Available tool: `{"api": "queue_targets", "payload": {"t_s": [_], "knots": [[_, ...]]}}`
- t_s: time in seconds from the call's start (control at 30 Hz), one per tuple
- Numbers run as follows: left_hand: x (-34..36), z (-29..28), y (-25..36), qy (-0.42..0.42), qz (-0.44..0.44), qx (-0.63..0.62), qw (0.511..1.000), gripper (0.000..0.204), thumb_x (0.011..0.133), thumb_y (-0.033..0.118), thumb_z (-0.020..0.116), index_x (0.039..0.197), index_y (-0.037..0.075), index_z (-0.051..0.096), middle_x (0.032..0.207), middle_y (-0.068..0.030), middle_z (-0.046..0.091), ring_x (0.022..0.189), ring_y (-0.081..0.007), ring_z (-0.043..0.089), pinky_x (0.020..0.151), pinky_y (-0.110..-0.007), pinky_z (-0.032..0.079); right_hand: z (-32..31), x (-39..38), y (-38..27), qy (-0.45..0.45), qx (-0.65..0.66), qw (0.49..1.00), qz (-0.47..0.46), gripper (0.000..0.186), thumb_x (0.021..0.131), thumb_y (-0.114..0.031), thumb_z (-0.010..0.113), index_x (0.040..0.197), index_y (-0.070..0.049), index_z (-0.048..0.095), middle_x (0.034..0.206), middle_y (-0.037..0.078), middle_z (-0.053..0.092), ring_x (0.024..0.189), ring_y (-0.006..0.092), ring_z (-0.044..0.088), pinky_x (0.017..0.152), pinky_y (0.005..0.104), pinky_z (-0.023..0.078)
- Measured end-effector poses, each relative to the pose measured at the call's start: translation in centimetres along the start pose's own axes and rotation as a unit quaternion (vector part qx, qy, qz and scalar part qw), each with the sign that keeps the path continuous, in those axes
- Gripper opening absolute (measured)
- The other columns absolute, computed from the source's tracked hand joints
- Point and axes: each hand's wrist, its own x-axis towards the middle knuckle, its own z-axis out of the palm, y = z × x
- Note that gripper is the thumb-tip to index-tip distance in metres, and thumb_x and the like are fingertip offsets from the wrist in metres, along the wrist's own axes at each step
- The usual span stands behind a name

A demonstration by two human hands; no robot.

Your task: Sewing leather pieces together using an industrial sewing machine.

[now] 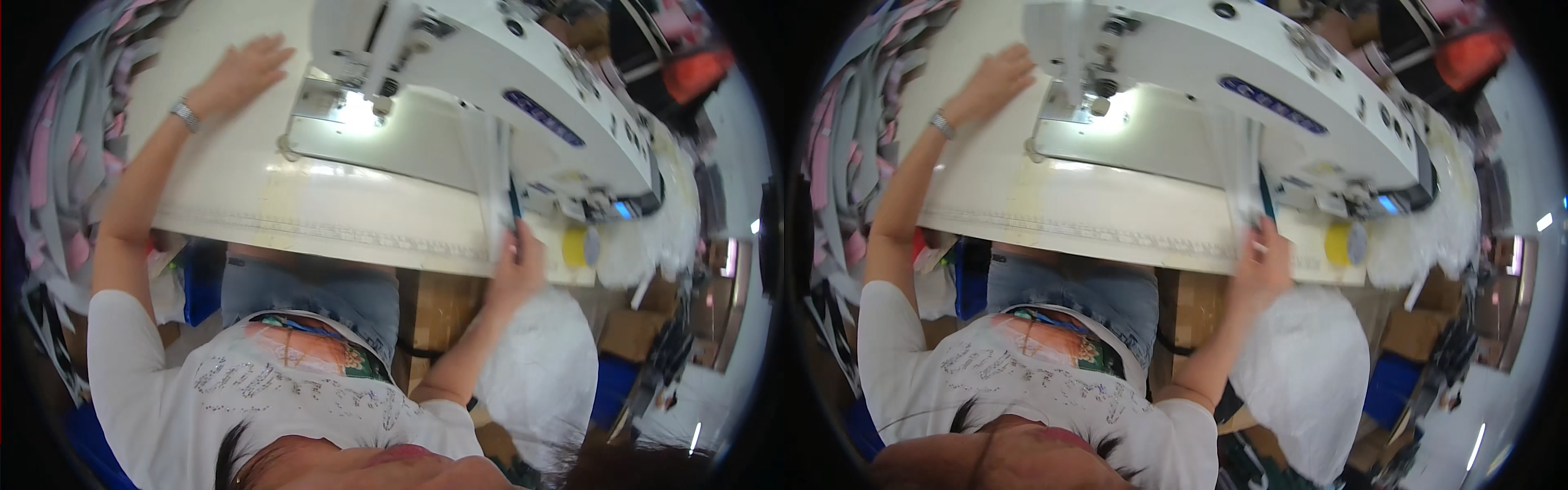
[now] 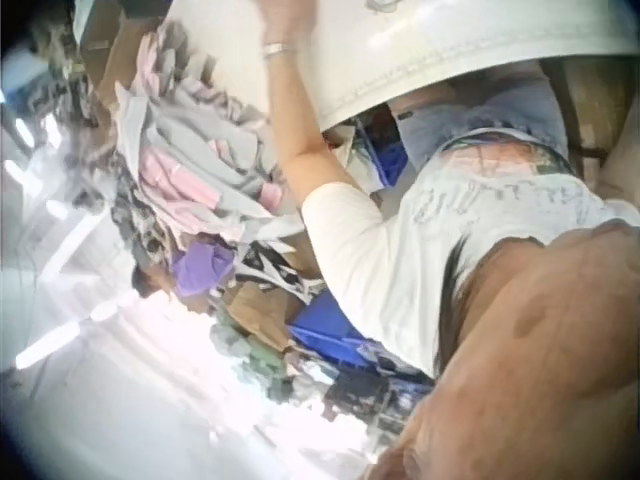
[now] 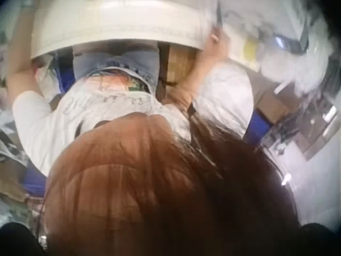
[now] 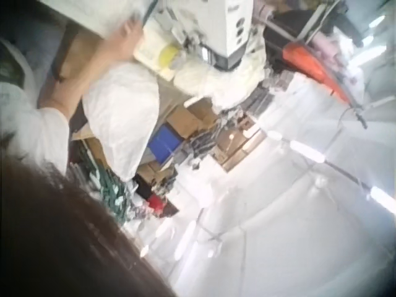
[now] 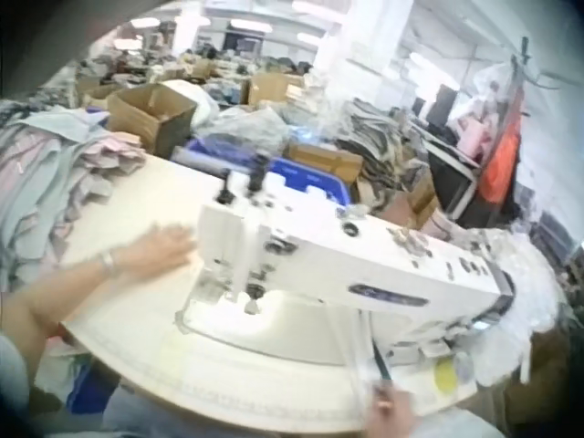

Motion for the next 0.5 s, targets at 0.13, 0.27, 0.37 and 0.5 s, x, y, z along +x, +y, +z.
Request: {"api": "queue_targets", "payload": {"t_s": [0.13, 0.27, 0.37, 0.5], "knots": [[-4.6, -0.4, -0.5, 0.137, 0.049, -0.027, 0.989, 0.03, 0.096, 0.024, 0.05, 0.12, 0.009, 0.06, 0.127, -0.0121, 0.056, 0.12, -0.0257, 0.051, 0.093, -0.044, 0.045, -0.1, 2.9, 8.7, -0.034, -0.15, 0.985, 0.083, 0.032, 0.091, -0.017, 0.065, 0.119, 0.0, 0.065, 0.11, 0.016, 0.069, 0.096, 0.0294, 0.065, 0.087, 0.0379, 0.05], [-8.5, -1.7, 1.6, 0.089, 0.052, -0.065, 0.993, 0.024, 0.099, 0.026, 0.048, 0.115, 0.013, 0.059, 0.132, -0.0126, 0.055, 0.118, -0.026, 0.054, 0.098, -0.044, 0.042, -2.2, 3.9, 16.1, 0.028, -0.279, 0.942, -0.186, 0.028, 0.087, -0.011, 0.068, 0.112, -0.001, 0.069, 0.09, 0.018, 0.066, 0.078, 0.0332, 0.062, 0.071, 0.0415, 0.051], [-12.6, -5.7, -1.0, 0.151, -0.022, -0.036, 0.988, 0.017, 0.093, 0.026, 0.053, 0.1, 0.016, 0.065, 0.109, -0.0092, 0.062, 0.102, -0.0237, 0.06, 0.085, -0.041, 0.046, 2.3, 6.3, 12.7, 0.016, -0.183, 0.956, -0.23, 0.023, 0.087, -0.011, 0.067, 0.108, 0.0, 0.069, 0.088, 0.018, 0.066, 0.077, 0.0336, 0.062, 0.071, 0.0418, 0.051], [-18.1, -14.1, -7.1, 0.257, -0.167, -0.038, 0.951, 0.011, 0.086, 0.019, 0.059, 0.086, 0.01, 0.066, 0.099, -0.0096, 0.064, 0.093, -0.0283, 0.062, 0.08, -0.04, 0.048, 2.1, 4.5, 8.9, 0.018, -0.124, 0.963, -0.237, 0.016, 0.089, -0.009, 0.067, 0.1, 0.001, 0.069, 0.084, 0.018, 0.066, 0.075, 0.0345, 0.062, 0.07, 0.0424, 0.051]]}}
